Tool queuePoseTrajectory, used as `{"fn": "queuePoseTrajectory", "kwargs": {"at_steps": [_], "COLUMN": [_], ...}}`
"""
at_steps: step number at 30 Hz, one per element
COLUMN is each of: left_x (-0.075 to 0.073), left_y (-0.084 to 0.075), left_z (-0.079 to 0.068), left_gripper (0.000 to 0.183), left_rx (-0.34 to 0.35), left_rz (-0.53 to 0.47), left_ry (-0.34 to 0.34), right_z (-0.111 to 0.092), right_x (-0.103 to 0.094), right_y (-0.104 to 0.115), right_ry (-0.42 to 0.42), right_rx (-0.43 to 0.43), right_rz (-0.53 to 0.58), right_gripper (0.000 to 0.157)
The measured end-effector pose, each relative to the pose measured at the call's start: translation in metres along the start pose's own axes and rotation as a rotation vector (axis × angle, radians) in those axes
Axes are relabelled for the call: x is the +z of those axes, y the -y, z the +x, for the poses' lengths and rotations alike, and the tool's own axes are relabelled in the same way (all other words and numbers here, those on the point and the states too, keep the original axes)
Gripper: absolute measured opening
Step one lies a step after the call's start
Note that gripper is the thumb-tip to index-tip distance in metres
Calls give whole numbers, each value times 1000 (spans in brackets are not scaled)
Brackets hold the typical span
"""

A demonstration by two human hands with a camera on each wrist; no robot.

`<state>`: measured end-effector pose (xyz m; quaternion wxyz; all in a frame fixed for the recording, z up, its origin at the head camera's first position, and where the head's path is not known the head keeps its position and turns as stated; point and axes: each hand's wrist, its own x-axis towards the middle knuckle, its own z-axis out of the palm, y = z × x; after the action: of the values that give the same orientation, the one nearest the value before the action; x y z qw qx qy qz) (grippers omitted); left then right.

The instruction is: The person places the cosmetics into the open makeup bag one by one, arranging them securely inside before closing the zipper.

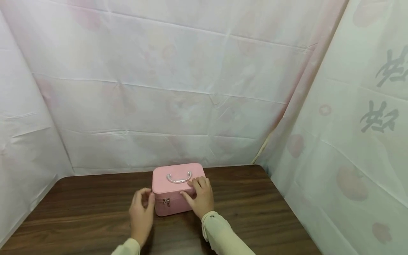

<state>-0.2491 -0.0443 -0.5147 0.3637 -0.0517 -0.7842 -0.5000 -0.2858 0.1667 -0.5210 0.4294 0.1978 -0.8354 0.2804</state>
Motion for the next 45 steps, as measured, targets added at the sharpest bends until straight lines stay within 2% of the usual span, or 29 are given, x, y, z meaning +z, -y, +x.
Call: {"fn": "queuePoseTrajectory", "kwargs": {"at_steps": [2, 4, 6, 8, 11, 16, 19, 21, 23, 25, 28, 30, 32, 34, 35, 36, 38, 40, 42, 45], "left_x": [-3, -6, -8, -11, -15, -8, 0, 4, 6, 5, -2, -5, -5, 0, 3, 7, 13, 15, 13, 8], "left_y": [4, 11, 18, 23, 21, -3, -18, -25, -29, -30, -26, -22, -16, -10, -7, -3, 3, 8, 11, 12], "left_z": [20, 36, 45, 45, 35, 6, -9, -14, -14, -11, 4, 24, 49, 76, 87, 97, 109, 114, 116, 115], "left_gripper": [14, 19, 22, 21, 20, 25, 30, 31, 32, 30, 26, 25, 26, 27, 29, 32, 37, 40, 40, 37], "left_rx": [53, 132, 217, 300, 434, 654, 744, 774, 780, 776, 747, 644, 507, 372, 330, 326, 362, 388, 411, 399], "left_rz": [26, 93, 173, 213, 218, 139, 138, 162, 187, 191, 153, 122, 101, 126, 170, 224, 315, 389, 427, 422], "left_ry": [59, 172, 260, 287, 226, 87, 45, 33, 36, 69, 140, 204, 283, 409, 496, 584, 753, 846, 869, 826], "right_z": [0, -1, -3, -4, -2, 14, 26, 32, 35, 33, 20, 10, 1, -5, -8, -10, -14, -16, -15, -11], "right_x": [1, 1, 2, 0, -2, -9, -7, -7, -9, -13, -19, -17, -13, -7, -3, 0, 5, 10, 13, 14], "right_y": [0, 0, 0, 0, -3, -13, -18, -20, -19, -14, 5, 24, 45, 62, 69, 75, 83, 87, 90, 91], "right_ry": [-2, -7, -12, -13, 0, 58, 136, 199, 238, 209, 93, 20, 2, 14, 19, 19, 10, -2, -7, 5], "right_rx": [6, 0, -15, -29, -26, -35, -55, -48, -40, -66, -220, -358, -471, -512, -508, -498, -468, -450, -442, -429], "right_rz": [5, 3, -4, -3, 36, 99, 122, 139, 152, 134, 113, 97, 85, 51, 24, -5, -49, -78, -84, -75], "right_gripper": [38, 35, 30, 24, 19, 19, 23, 25, 28, 29, 30, 32, 35, 38, 39, 40, 40, 38, 35, 31]}}
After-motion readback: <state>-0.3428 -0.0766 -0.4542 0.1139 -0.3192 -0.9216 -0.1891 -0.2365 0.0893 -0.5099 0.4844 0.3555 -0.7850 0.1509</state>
